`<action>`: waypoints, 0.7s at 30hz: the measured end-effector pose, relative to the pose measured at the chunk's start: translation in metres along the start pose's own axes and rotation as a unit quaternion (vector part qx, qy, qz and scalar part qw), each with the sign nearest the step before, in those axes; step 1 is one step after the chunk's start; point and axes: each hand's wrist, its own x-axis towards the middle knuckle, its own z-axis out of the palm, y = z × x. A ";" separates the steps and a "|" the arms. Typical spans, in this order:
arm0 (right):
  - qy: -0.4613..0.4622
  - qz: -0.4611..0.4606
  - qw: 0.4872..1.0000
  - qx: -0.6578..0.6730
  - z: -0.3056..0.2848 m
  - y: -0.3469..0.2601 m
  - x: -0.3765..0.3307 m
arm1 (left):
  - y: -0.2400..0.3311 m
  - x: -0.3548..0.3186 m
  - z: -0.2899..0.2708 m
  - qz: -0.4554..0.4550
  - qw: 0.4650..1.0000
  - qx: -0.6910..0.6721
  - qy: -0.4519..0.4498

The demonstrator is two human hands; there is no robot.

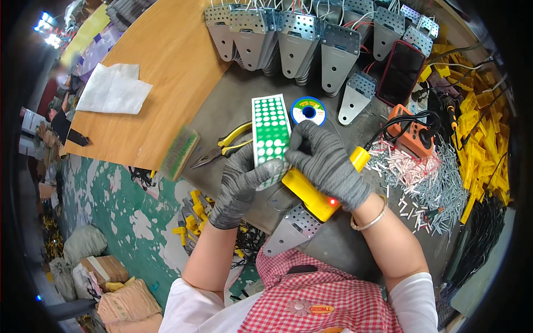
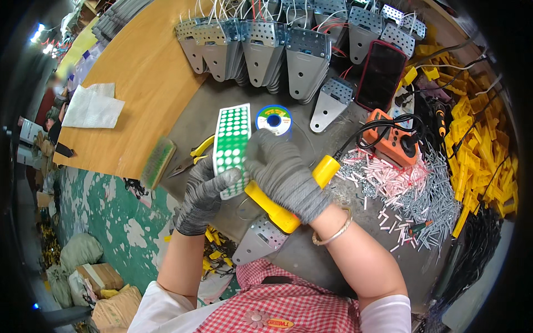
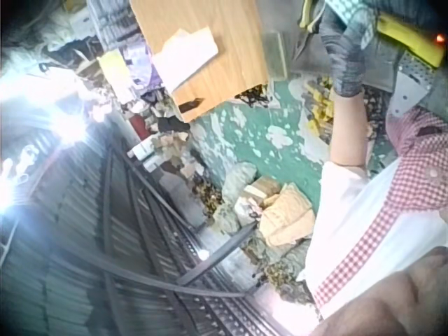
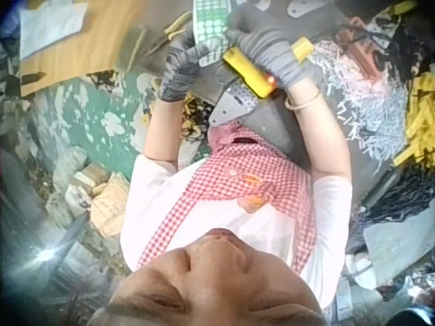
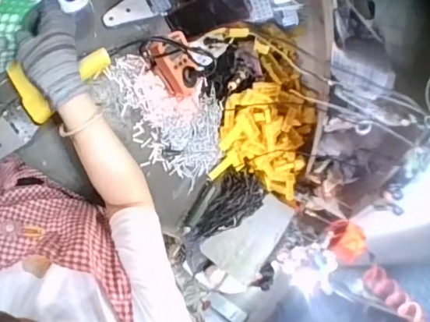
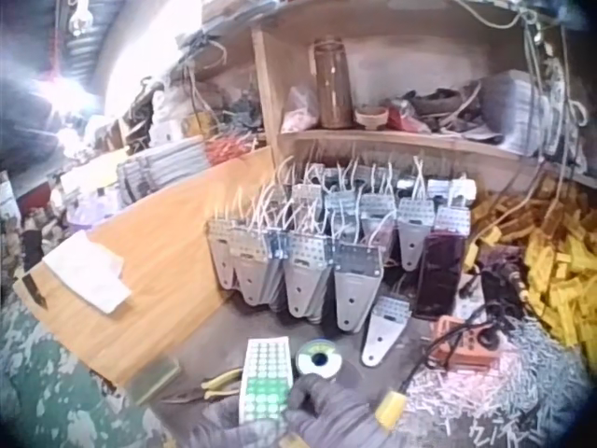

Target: The person solders wires to a circuit board with a soldering iron, then assembles a yellow plastic housing around the circuit board by hand and with an electric screwdriver, securing it with screws.

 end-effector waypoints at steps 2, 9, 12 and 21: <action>-0.012 -0.013 1.000 0.014 -0.001 -0.006 -0.003 | 0.002 -0.001 0.007 0.000 1.000 0.004 0.020; 0.035 -0.161 0.979 -0.120 -0.010 -0.015 -0.014 | 0.003 -0.004 0.018 0.048 0.993 0.081 0.071; 0.060 -0.161 0.981 -0.090 -0.008 -0.013 -0.013 | 0.002 -0.003 0.021 0.073 0.980 0.168 0.081; 0.100 -0.185 0.967 -0.147 -0.007 -0.003 -0.013 | -0.003 0.000 0.026 0.118 0.955 0.257 0.092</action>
